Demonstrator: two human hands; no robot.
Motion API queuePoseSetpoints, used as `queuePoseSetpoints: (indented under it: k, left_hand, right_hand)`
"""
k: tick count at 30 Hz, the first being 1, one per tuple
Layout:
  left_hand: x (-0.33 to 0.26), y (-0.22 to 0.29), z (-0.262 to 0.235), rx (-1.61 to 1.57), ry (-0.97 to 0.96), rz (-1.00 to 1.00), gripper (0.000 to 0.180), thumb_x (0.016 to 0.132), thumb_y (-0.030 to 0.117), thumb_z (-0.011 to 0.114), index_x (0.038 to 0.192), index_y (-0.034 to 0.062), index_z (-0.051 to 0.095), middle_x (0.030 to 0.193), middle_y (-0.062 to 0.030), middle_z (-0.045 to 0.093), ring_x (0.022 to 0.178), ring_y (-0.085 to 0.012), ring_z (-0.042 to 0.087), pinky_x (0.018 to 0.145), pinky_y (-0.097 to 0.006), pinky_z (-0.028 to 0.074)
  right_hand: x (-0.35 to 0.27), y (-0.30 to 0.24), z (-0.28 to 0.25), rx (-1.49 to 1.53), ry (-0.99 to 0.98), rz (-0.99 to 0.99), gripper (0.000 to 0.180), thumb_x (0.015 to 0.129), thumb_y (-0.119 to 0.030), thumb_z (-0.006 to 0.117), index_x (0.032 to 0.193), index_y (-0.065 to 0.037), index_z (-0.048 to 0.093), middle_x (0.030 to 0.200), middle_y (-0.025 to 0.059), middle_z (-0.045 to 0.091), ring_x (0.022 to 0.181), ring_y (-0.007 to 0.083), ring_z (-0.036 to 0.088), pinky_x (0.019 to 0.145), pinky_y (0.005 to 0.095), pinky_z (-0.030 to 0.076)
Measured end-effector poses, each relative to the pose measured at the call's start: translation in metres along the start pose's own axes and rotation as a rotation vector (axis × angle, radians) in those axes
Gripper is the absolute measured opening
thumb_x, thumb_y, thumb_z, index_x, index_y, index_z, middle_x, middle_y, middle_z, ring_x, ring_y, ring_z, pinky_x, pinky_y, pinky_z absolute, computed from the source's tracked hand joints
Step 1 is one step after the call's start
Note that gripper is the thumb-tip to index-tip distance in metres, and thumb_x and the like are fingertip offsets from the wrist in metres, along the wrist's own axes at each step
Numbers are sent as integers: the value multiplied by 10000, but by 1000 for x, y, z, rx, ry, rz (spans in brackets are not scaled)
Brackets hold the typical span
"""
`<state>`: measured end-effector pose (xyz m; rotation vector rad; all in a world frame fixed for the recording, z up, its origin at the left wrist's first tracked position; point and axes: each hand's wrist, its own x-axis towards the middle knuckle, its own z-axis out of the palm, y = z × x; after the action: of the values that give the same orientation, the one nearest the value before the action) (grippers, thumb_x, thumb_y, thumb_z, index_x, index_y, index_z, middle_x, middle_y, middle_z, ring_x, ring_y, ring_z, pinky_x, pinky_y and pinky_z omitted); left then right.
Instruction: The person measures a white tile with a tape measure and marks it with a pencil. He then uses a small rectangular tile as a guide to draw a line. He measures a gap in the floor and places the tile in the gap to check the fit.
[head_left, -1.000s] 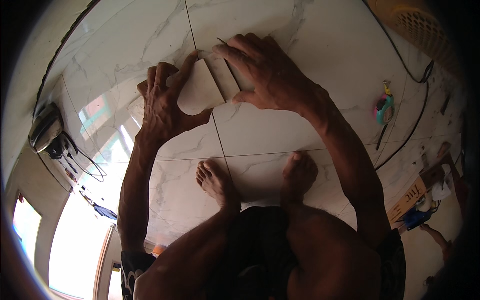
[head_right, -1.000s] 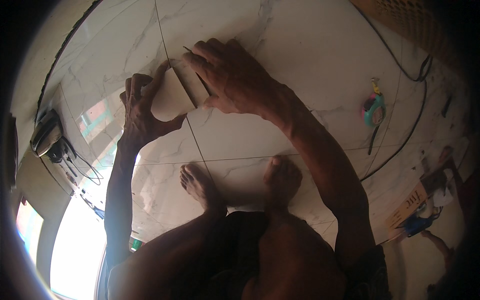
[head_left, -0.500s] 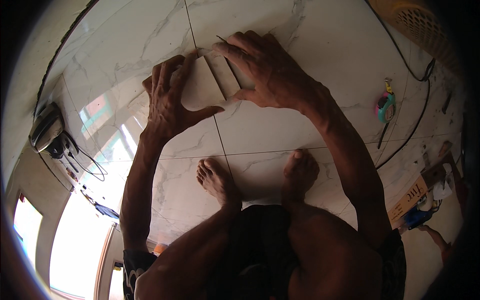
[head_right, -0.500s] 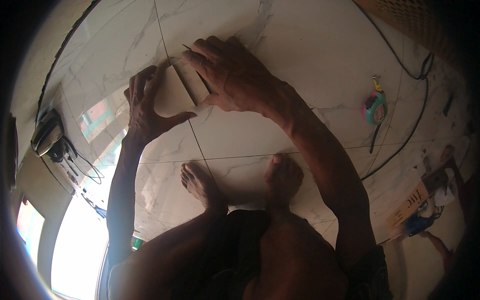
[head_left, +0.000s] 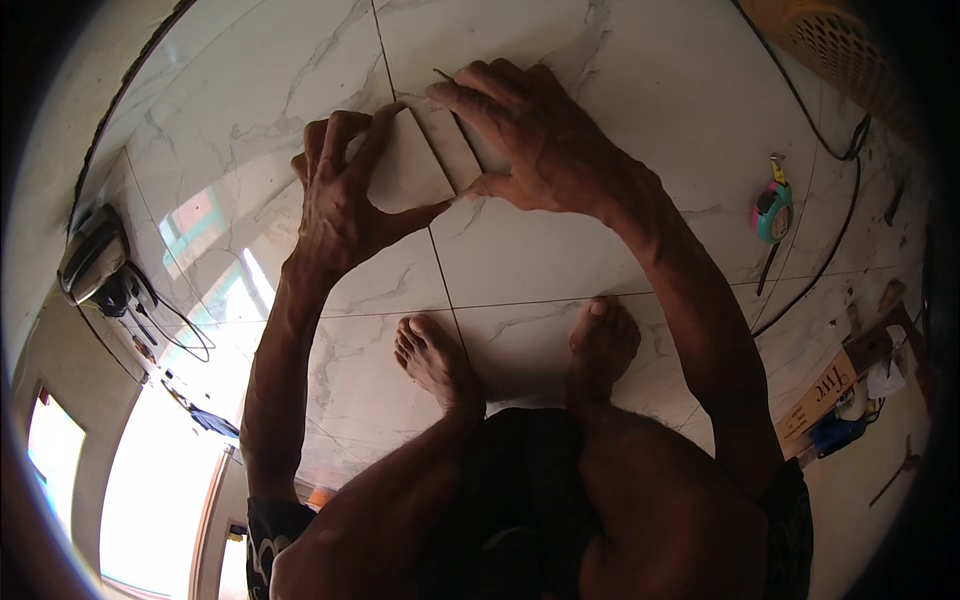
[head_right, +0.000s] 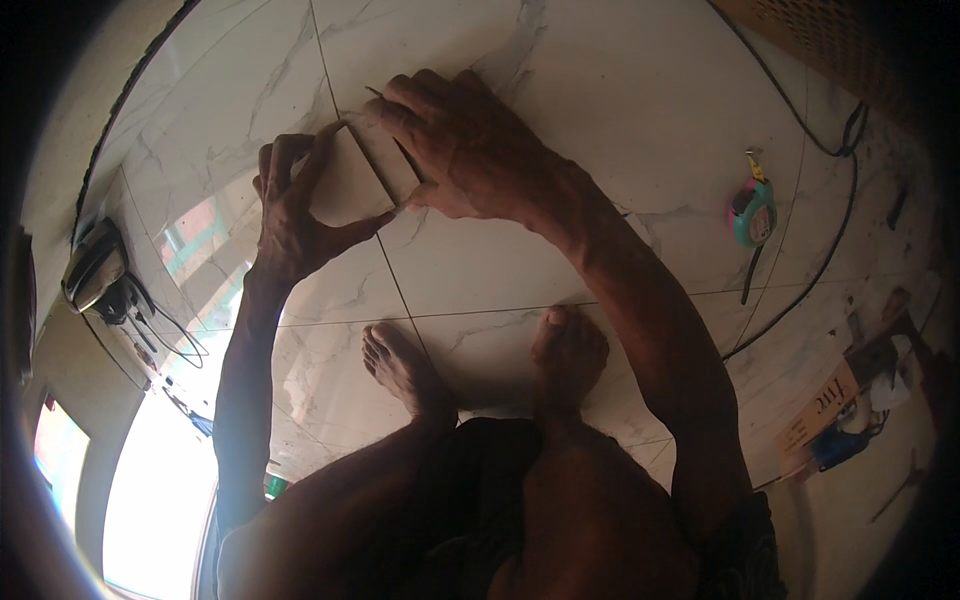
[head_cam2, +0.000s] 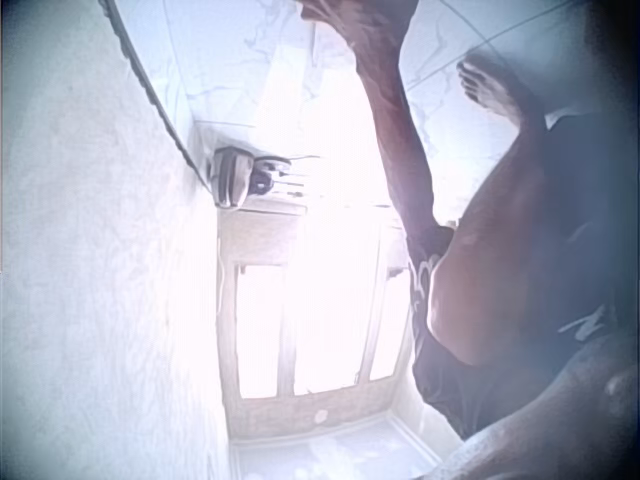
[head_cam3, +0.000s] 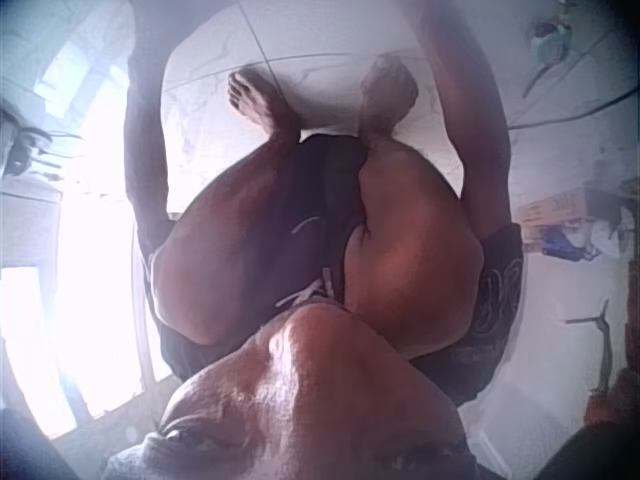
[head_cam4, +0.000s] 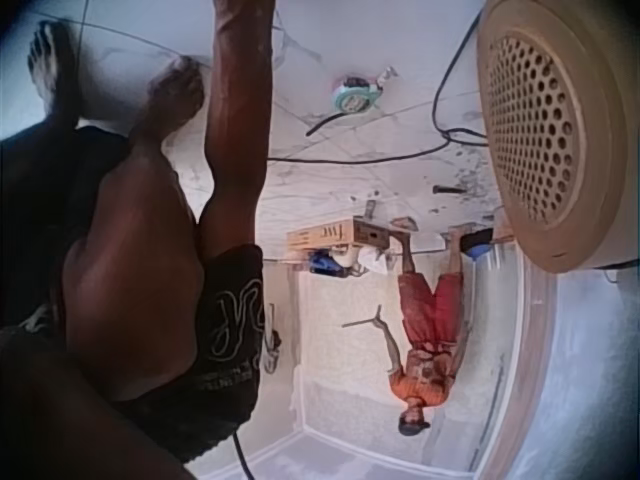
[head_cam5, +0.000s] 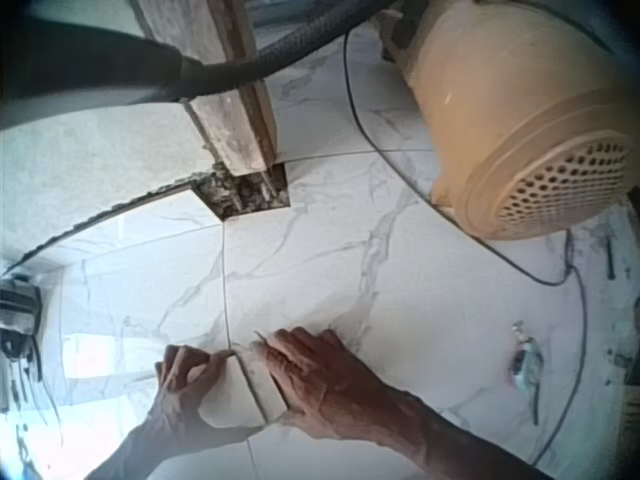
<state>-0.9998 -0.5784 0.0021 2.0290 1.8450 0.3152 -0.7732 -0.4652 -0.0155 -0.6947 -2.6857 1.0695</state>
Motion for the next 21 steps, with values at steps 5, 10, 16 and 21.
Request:
queuePoseSetpoints:
  k: [5, 10, 16, 21]
  left_hand:
    - [0, 4, 0, 16, -28, -36, 1036, 538, 461, 1007, 1413, 81, 602, 1240, -89, 532, 1186, -318, 466, 858, -524, 435]
    - [1, 2, -1, 11, -36, -38, 1039, 541, 460, 1006, 1417, 75, 604, 1238, -87, 531, 1192, -318, 461, 871, -520, 433]
    - [2, 3, -3, 10, -56, -43, 1018, 551, 420, 1006, 1422, 89, 597, 1244, -80, 529, 1190, -331, 475, 903, -528, 451]
    - [4, 7, -8, 30, -94, -68, 996, 558, 369, 1006, 1431, 134, 589, 1271, -78, 516, 1210, -348, 497, 969, -539, 484]
  right_hand:
    - [-1, 2, 3, -17, 22, -11, 924, 681, -241, 934, 1471, -65, 489, 1399, 100, 514, 1321, 278, 503, 1122, 429, 399]
    - [0, 0, 0, -23, 15, -9, 905, 696, -247, 926, 1469, -64, 492, 1408, 105, 514, 1323, 276, 502, 1121, 424, 399]
    - [0, 1, 0, -65, 53, -51, 855, 695, -306, 918, 1402, -7, 541, 1373, 111, 548, 1295, 273, 527, 1050, 445, 432]
    - [0, 1, -1, -35, 1, -12, 904, 714, -257, 918, 1479, -64, 478, 1405, 115, 515, 1318, 272, 503, 1121, 424, 393]
